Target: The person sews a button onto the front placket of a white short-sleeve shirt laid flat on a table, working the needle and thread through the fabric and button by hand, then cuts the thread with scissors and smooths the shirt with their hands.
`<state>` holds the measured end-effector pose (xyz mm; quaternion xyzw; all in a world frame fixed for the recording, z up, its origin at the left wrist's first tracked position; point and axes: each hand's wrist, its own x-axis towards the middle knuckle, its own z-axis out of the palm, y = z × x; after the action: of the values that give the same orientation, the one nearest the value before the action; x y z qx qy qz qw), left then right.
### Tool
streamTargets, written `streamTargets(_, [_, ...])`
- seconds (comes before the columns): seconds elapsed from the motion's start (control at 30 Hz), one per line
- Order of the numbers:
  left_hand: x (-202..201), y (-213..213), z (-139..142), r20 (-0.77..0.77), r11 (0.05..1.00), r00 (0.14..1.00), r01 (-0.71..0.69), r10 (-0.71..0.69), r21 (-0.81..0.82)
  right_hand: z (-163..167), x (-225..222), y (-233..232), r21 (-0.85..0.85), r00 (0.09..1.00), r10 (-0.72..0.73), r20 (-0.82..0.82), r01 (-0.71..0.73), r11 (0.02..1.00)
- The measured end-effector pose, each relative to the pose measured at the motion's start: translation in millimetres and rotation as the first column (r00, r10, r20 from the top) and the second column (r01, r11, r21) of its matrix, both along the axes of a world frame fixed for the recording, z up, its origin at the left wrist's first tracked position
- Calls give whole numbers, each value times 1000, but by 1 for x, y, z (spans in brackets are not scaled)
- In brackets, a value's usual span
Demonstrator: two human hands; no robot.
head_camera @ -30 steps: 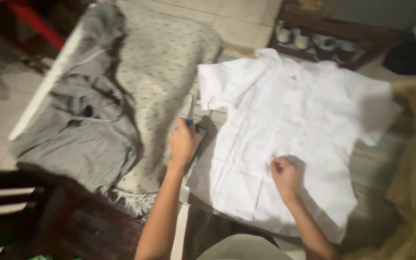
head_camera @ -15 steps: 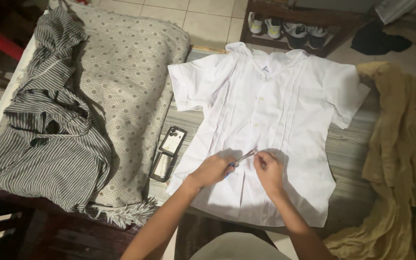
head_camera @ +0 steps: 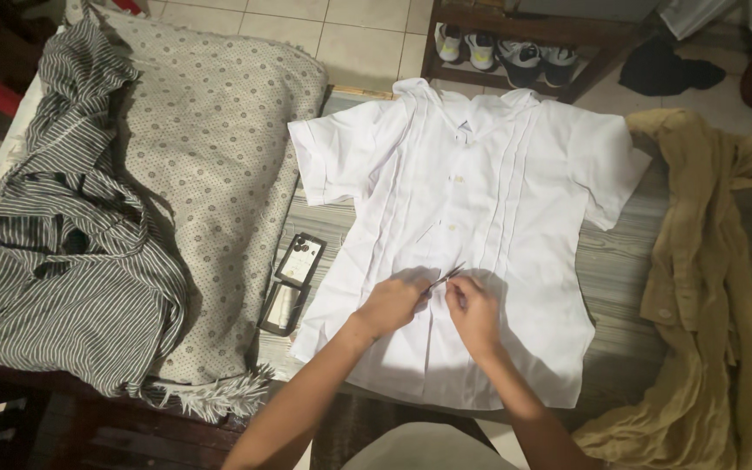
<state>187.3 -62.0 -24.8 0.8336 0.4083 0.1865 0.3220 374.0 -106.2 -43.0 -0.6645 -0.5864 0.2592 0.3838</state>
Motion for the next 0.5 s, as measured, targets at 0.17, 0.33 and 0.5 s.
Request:
streamTargets(0.17, [2,2,-3,-8,1000,1000,-1,1,16,2,-2,1,18,1000,16,9,-16,1000])
streamTargets(0.33, [3,4,-6,-47,997,999,-13,10,-73,5,-3,2,-5,1000,19,15,-19,1000])
streamTargets(0.5, [5,4,-6,-53,998,998,-27,24,-56,6,-2,2,-20,1000,21,0,-21,1000])
